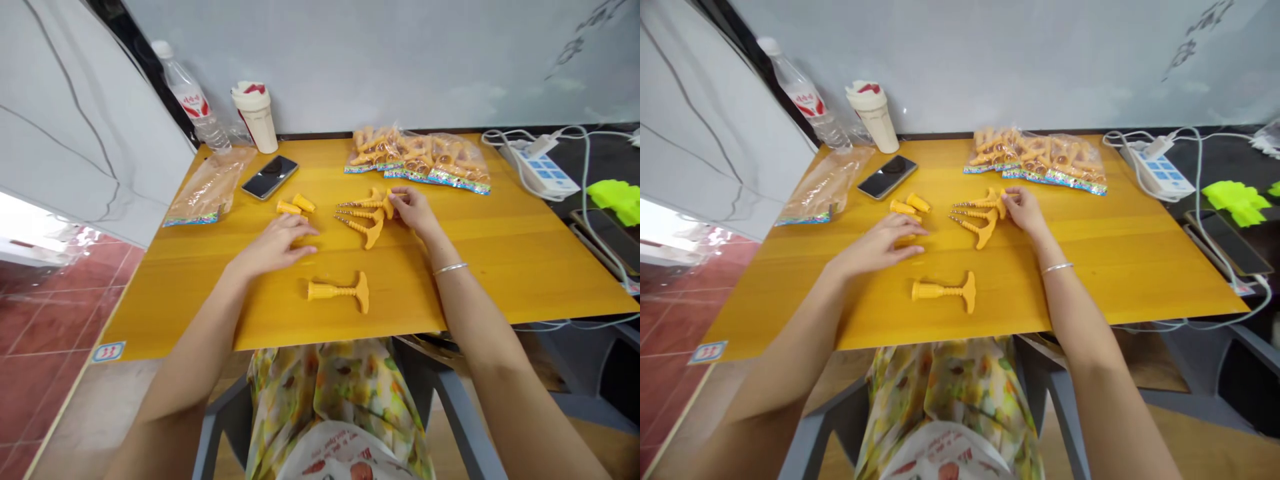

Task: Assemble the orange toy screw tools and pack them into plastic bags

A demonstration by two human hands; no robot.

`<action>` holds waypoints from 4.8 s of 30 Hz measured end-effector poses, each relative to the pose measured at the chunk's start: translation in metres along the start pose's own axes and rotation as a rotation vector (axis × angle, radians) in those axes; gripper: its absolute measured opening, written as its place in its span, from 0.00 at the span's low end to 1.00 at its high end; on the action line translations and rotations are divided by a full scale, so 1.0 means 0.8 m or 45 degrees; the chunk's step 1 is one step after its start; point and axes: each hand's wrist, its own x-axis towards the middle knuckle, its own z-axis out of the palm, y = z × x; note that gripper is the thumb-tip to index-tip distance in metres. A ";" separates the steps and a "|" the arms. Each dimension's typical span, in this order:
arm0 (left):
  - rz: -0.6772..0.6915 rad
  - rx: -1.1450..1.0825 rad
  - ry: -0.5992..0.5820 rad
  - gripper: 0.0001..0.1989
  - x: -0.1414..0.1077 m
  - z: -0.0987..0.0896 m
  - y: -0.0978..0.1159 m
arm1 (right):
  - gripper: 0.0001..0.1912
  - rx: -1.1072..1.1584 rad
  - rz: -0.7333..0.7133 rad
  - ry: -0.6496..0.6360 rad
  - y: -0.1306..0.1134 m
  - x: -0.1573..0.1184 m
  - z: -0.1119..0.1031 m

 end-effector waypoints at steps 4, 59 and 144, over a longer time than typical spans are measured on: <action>0.259 -0.201 -0.292 0.26 -0.003 0.014 0.048 | 0.19 -0.026 -0.072 -0.011 0.001 -0.001 0.000; -0.381 -0.003 0.186 0.25 -0.019 -0.026 -0.040 | 0.14 -1.059 -1.221 -0.583 -0.067 -0.115 0.055; 0.016 -0.607 0.310 0.11 0.010 0.036 0.023 | 0.21 0.254 -0.389 -0.798 -0.074 -0.130 0.063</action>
